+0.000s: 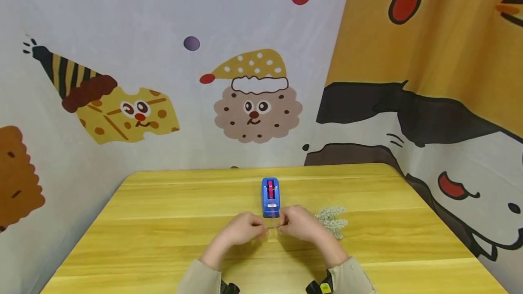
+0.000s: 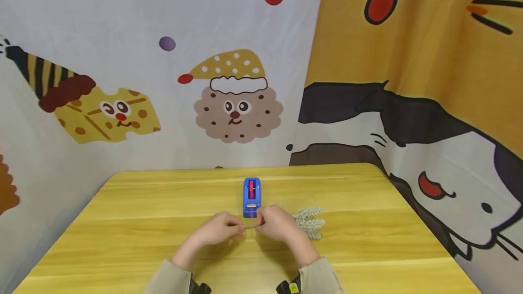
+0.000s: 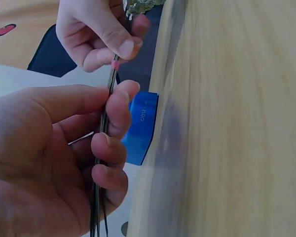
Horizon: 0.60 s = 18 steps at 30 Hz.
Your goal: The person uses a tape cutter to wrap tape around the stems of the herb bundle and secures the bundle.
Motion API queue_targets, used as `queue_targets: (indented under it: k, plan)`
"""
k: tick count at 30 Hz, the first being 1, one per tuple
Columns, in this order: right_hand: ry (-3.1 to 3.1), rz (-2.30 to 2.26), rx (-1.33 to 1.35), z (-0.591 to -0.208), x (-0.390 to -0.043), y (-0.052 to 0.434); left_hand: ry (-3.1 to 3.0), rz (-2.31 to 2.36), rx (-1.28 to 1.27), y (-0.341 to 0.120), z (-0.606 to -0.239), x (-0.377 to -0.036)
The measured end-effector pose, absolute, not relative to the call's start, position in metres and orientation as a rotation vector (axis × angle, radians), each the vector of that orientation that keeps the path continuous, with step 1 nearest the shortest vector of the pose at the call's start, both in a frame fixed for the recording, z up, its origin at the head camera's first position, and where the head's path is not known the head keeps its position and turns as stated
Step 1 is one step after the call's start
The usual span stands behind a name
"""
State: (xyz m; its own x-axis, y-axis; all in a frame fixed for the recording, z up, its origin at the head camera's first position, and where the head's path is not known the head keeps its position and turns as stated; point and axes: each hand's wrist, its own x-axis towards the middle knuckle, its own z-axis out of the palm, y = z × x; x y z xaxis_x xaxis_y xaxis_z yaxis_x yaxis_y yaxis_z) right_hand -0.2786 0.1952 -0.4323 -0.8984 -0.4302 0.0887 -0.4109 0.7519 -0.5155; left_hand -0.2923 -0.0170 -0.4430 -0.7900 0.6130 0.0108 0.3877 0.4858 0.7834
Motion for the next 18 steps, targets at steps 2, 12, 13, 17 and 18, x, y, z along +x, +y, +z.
queue_targets:
  k: [2,12,13,17,18]
  plan:
    - [2.89,-0.874,-0.693,-0.4311,-0.2791,0.196,2.452,1.229,0.849,-0.0179,-0.4439,-0.2941]
    - [2.819,-0.887,-0.685,-0.4265,-0.2778,0.2014,2.494,1.281,0.742,-0.0187,-0.4481,-0.2939]
    - [2.82,-0.882,-0.688,-0.4261,-0.2781,0.2016,2.497,1.283,0.731,-0.0185,-0.4477,-0.294]
    - [2.832,-0.865,-0.721,-0.4265,-0.2802,0.2016,2.511,1.286,0.705,-0.0177,-0.4465,-0.2936]
    - [2.832,-0.86,-0.726,-0.4268,-0.2805,0.2015,2.516,1.283,0.705,-0.0174,-0.4463,-0.2933]
